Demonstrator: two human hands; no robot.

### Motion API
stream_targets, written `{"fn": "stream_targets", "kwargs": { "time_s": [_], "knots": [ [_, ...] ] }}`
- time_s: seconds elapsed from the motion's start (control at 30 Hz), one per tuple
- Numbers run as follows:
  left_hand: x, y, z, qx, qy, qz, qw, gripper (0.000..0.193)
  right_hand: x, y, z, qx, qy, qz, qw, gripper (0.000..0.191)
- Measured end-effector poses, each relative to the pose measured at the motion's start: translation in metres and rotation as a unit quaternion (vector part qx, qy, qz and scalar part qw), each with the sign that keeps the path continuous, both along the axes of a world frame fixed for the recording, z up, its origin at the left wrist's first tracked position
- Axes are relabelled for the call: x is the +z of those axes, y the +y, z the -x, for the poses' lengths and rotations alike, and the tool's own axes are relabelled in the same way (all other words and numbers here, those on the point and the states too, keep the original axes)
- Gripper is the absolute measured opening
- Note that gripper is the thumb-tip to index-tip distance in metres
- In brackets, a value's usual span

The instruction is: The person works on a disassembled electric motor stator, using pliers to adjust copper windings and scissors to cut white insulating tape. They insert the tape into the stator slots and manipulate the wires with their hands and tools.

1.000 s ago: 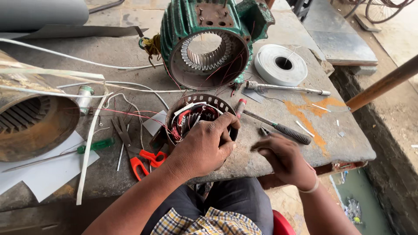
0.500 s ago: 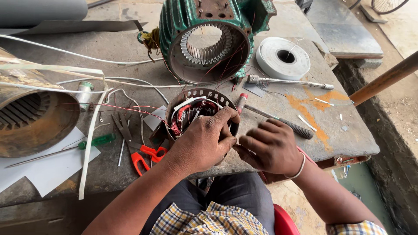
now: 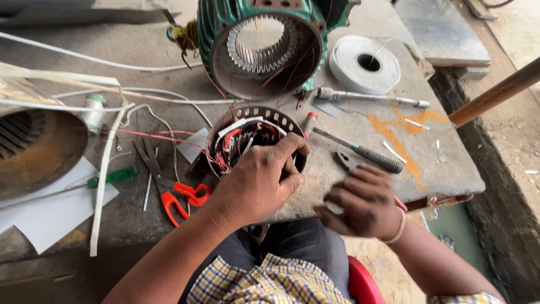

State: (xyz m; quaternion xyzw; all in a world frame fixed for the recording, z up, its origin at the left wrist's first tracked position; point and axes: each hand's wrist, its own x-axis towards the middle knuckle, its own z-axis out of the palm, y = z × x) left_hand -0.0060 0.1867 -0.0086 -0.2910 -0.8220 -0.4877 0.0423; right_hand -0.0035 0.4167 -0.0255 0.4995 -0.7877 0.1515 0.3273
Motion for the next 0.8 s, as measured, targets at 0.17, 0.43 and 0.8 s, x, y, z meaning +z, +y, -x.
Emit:
{"fn": "stream_targets", "kwargs": {
  "time_s": [0.17, 0.43, 0.8],
  "knots": [
    [-0.009, 0.002, 0.003, 0.006, -0.033, 0.018, 0.999, 0.037, -0.041, -0.009, -0.003, -0.070, -0.115, 0.110, 0.985, 0.022],
    [-0.002, -0.001, 0.003, -0.005, 0.004, 0.002, 1.000, 0.038, -0.054, -0.019, -0.021, -0.069, -0.276, 0.286, 0.915, 0.021],
    [-0.007, -0.006, -0.002, -0.012, 0.035, -0.012, 0.999, 0.044, -0.096, 0.016, -0.029, 0.006, -0.458, 0.336, 0.823, 0.017]
  ]
}}
